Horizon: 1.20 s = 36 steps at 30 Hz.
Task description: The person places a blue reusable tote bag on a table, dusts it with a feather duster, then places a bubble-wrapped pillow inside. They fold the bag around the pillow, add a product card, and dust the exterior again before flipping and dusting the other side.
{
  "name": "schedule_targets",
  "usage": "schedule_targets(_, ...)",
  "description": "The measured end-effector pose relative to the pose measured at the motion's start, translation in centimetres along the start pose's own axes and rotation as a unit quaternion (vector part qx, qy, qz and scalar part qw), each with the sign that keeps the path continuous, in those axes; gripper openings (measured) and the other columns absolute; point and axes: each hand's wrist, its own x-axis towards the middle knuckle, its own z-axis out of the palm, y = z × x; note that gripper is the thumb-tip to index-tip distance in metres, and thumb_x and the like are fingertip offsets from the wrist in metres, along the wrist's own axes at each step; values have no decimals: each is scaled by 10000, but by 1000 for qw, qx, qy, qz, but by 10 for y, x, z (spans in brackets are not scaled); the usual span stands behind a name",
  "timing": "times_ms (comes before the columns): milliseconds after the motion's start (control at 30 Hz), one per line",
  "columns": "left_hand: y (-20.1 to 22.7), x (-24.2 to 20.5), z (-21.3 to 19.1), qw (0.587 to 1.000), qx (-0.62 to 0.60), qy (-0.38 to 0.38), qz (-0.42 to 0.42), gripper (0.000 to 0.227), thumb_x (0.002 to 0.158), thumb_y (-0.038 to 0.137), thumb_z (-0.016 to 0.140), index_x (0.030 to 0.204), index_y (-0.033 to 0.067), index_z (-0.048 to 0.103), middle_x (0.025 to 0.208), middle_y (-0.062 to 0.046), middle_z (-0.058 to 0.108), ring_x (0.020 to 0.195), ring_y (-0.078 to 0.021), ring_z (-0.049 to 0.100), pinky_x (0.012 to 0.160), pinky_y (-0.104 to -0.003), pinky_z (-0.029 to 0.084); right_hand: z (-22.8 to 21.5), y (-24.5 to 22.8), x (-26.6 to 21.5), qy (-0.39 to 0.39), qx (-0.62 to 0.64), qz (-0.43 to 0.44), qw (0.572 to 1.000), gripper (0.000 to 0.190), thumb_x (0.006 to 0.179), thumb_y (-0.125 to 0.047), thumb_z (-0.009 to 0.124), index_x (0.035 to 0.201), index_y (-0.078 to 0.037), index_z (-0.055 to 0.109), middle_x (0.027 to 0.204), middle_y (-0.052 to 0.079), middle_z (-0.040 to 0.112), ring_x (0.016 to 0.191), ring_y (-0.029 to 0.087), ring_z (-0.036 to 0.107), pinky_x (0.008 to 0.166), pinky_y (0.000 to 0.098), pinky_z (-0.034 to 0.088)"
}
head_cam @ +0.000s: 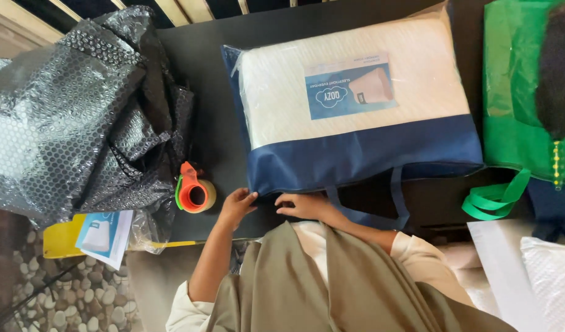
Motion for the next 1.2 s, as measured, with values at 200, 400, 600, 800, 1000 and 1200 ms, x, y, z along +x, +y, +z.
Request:
schedule_targets(200,-1,2,1,993,-93,-75,-24,211,884,31,806,1031,40,653,845,-32,569,857,-271,737,835,-455,638,13,-42,40,44,-24,15,999,367,858,-547,776,1077,-254,739,912,-52,747,845,148,726,773,327,597)
schedule_targets(400,-4,22,-19,994,-37,-103,-15,208,862,37,834,983,43,665,798,-28,628,768,-242,756,748,-410,661,45,-39,50,132,-91,-17,987,227,922,-432,739,951,-207,724,832,-14,742,814,182,729,747,326,590)
schedule_targets(600,-5,29,-34,993,-30,-117,-10,187,859,23,827,959,29,668,761,-41,626,716,-215,728,776,-448,656,41,-58,38,210,-3,-56,976,186,988,-288,690,847,-174,730,793,16,746,763,218,723,726,327,589)
schedule_targets(800,-9,39,-38,993,-24,-114,14,181,877,33,807,954,45,643,750,-16,608,684,-169,710,728,-359,672,55,-41,27,274,42,-16,961,170,979,-287,714,865,-166,748,821,7,766,794,217,744,718,310,602)
schedule_targets(1000,-17,46,-40,993,-66,-93,11,136,934,41,741,1013,74,635,796,-16,599,743,-167,684,830,-408,646,46,-13,-5,369,-15,17,929,100,944,-235,745,877,-166,771,828,32,781,800,244,751,738,346,598)
schedule_targets(1200,-11,37,-37,994,-83,-71,15,83,987,56,670,1041,81,612,814,3,566,767,-149,661,887,-396,607,39,33,-47,438,-58,39,896,71,943,-198,764,937,-130,785,869,54,764,876,258,748,783,341,590)
